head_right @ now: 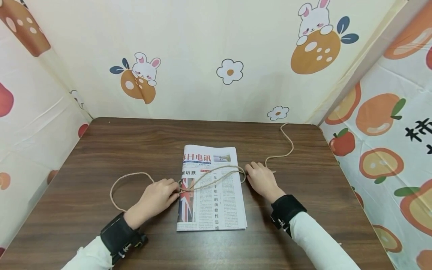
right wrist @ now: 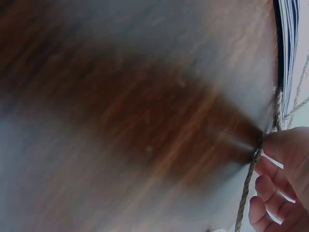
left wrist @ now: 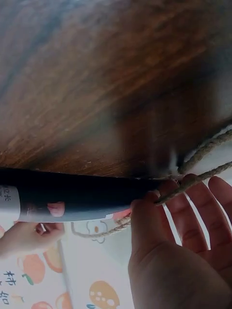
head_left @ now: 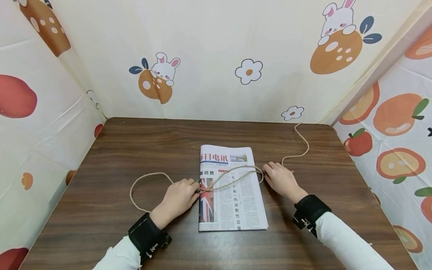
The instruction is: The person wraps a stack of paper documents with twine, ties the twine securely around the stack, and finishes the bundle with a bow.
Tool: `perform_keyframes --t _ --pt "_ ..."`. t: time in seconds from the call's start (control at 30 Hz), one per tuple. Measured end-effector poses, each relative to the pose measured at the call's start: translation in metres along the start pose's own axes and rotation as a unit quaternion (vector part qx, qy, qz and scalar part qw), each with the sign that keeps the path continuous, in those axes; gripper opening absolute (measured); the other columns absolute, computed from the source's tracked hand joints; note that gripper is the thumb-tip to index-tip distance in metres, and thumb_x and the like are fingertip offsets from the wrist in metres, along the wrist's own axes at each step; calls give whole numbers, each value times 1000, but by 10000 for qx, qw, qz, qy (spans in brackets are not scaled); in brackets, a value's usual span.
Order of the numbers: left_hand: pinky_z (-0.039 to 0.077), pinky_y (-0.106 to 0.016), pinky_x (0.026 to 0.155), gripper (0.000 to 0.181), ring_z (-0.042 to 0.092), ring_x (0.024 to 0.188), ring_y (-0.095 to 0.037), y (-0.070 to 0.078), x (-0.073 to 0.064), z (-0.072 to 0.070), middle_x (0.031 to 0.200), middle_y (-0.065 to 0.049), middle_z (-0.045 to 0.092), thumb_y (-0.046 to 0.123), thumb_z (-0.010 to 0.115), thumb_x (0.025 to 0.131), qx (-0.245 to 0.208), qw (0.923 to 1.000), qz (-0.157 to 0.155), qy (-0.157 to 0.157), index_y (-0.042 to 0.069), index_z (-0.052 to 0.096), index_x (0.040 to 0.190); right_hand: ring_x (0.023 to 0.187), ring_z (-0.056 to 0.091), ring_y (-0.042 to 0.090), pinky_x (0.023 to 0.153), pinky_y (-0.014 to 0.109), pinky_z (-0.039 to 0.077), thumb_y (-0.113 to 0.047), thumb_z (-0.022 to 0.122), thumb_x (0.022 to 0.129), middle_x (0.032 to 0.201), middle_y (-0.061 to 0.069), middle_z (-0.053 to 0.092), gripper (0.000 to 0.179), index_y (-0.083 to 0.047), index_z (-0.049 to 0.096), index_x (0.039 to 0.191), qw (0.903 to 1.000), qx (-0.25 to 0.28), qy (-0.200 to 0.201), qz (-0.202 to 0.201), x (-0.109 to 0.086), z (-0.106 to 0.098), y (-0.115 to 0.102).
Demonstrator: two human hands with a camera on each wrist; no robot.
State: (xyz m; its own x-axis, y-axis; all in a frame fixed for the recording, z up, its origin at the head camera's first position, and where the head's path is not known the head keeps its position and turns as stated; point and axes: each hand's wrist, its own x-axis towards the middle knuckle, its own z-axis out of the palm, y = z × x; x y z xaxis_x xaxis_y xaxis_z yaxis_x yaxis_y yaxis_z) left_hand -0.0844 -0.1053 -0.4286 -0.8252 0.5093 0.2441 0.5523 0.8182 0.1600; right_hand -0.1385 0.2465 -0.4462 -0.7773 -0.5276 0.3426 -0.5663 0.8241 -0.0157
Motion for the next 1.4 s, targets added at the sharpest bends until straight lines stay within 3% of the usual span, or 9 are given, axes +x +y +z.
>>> perform_keyframes --t 0.23,0.53,0.73,1.07,1.4 --pt "40 -29 47 15 55 59 -13 -12 -5 -6 65 6 50 20 71 78 168 9996 -178 -105 18 59 70 62 50 23 51 31 40 -2 69 75 71 5 50 16 -6 54 75 9998 -162 -49 115 1 0 3" --pt "40 -30 46 17 54 58 -17 -47 -30 -19 65 4 49 14 73 74 272 9983 -509 102 17 58 68 64 54 27 53 36 43 -1 66 78 71 7 51 14 -5 52 76 9988 -119 -140 463 -7 -10 24" --pt "37 -27 45 20 49 55 -13 -57 -42 -25 63 6 45 14 75 74 257 9976 -646 37 18 57 66 62 53 27 52 36 43 0 66 77 70 8 51 14 -4 53 77 9985 -127 -116 528 -9 -14 31" --pt "39 -27 48 21 50 59 -14 -51 -37 -20 64 6 46 14 75 72 259 9979 -583 -129 18 56 66 61 47 23 51 33 38 -1 67 77 69 5 48 17 -6 52 74 9980 -85 -269 568 -7 -10 28" --pt "44 -30 54 10 54 67 -16 -26 -11 -23 73 2 54 16 72 74 113 9995 -285 -17 13 63 77 72 56 28 55 39 46 -4 70 74 81 8 55 17 -5 60 88 9999 21 -98 132 5 -6 11"
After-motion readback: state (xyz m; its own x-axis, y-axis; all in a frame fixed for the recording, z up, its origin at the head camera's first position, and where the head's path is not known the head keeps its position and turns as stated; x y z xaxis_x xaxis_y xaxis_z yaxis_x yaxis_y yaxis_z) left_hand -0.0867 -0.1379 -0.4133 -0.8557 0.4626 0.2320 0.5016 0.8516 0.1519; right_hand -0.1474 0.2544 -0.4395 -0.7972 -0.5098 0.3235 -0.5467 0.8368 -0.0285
